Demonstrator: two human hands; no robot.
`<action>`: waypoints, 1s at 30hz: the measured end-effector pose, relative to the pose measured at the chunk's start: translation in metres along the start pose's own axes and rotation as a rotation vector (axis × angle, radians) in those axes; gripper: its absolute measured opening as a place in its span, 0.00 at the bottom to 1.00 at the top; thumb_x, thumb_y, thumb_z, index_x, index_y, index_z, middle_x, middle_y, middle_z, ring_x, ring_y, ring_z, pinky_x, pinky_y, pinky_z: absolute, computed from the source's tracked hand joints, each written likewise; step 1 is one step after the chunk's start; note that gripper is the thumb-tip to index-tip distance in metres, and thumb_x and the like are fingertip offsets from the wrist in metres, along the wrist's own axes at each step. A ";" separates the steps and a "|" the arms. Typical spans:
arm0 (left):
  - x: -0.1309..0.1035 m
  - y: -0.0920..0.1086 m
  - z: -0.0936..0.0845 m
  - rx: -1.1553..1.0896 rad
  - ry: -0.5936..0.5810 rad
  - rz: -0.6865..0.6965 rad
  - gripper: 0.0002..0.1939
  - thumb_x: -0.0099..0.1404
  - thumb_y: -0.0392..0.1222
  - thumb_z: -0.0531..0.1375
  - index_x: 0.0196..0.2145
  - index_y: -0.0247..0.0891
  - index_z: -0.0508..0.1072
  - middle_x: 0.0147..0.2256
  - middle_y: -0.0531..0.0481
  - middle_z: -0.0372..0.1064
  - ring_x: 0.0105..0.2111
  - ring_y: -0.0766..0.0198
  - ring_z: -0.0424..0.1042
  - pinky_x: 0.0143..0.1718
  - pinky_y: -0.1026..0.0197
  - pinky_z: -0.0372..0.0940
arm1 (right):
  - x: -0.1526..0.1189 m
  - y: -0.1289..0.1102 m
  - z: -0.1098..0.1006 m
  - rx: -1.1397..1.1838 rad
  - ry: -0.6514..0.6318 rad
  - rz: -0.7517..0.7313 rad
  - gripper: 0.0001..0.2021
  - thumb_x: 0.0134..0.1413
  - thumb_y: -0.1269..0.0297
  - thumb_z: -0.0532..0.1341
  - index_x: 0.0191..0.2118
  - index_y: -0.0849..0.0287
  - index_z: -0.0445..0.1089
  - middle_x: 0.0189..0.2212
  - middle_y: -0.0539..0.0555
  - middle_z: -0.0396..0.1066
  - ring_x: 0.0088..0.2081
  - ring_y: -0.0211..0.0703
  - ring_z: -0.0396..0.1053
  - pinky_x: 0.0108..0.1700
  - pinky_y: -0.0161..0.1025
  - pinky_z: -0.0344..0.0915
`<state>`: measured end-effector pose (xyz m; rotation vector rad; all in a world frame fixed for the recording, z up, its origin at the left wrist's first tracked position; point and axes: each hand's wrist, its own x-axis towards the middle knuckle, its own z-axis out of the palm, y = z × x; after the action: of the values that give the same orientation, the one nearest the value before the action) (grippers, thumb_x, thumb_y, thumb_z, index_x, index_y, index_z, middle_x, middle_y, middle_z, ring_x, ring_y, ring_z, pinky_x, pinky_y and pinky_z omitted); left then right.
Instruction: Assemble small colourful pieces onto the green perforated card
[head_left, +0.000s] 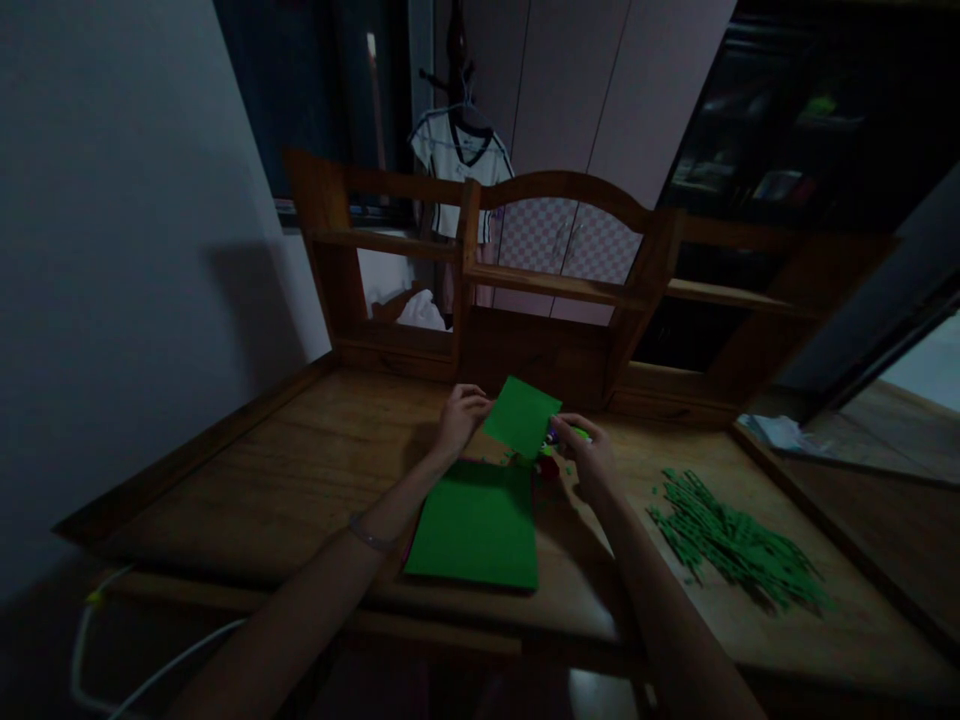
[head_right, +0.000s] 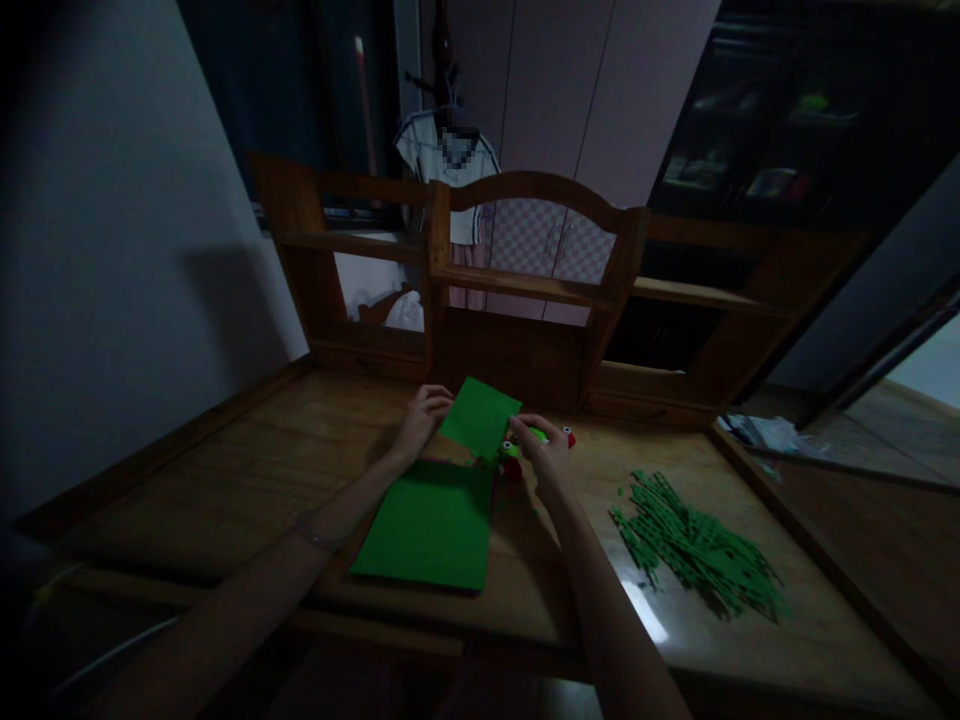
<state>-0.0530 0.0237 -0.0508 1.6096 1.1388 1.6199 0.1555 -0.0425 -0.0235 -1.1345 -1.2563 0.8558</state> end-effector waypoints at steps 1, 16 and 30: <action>-0.002 0.004 0.002 -0.077 -0.062 -0.039 0.18 0.58 0.56 0.57 0.32 0.38 0.76 0.42 0.45 0.69 0.44 0.60 0.68 0.46 0.59 0.62 | 0.000 0.001 0.000 0.015 0.011 0.003 0.20 0.40 0.46 0.64 0.32 0.59 0.72 0.20 0.49 0.65 0.21 0.36 0.60 0.21 0.32 0.54; -0.019 0.027 0.008 -0.199 -0.281 -0.357 0.23 0.45 0.55 0.67 0.31 0.31 0.77 0.29 0.44 0.75 0.27 0.59 0.72 0.26 0.61 0.67 | -0.001 0.005 0.003 -0.272 -0.041 -0.221 0.18 0.49 0.49 0.58 0.33 0.59 0.74 0.29 0.54 0.74 0.32 0.45 0.70 0.35 0.38 0.64; -0.024 0.021 0.010 -0.090 -0.286 -0.286 0.22 0.48 0.55 0.65 0.30 0.30 0.77 0.27 0.45 0.74 0.23 0.63 0.71 0.21 0.65 0.62 | 0.002 0.006 0.002 -0.246 -0.020 -0.153 0.19 0.47 0.48 0.59 0.35 0.59 0.75 0.31 0.55 0.74 0.31 0.45 0.70 0.31 0.38 0.65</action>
<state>-0.0377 -0.0054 -0.0446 1.4867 1.0719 1.1982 0.1546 -0.0389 -0.0288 -1.2068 -1.4738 0.6113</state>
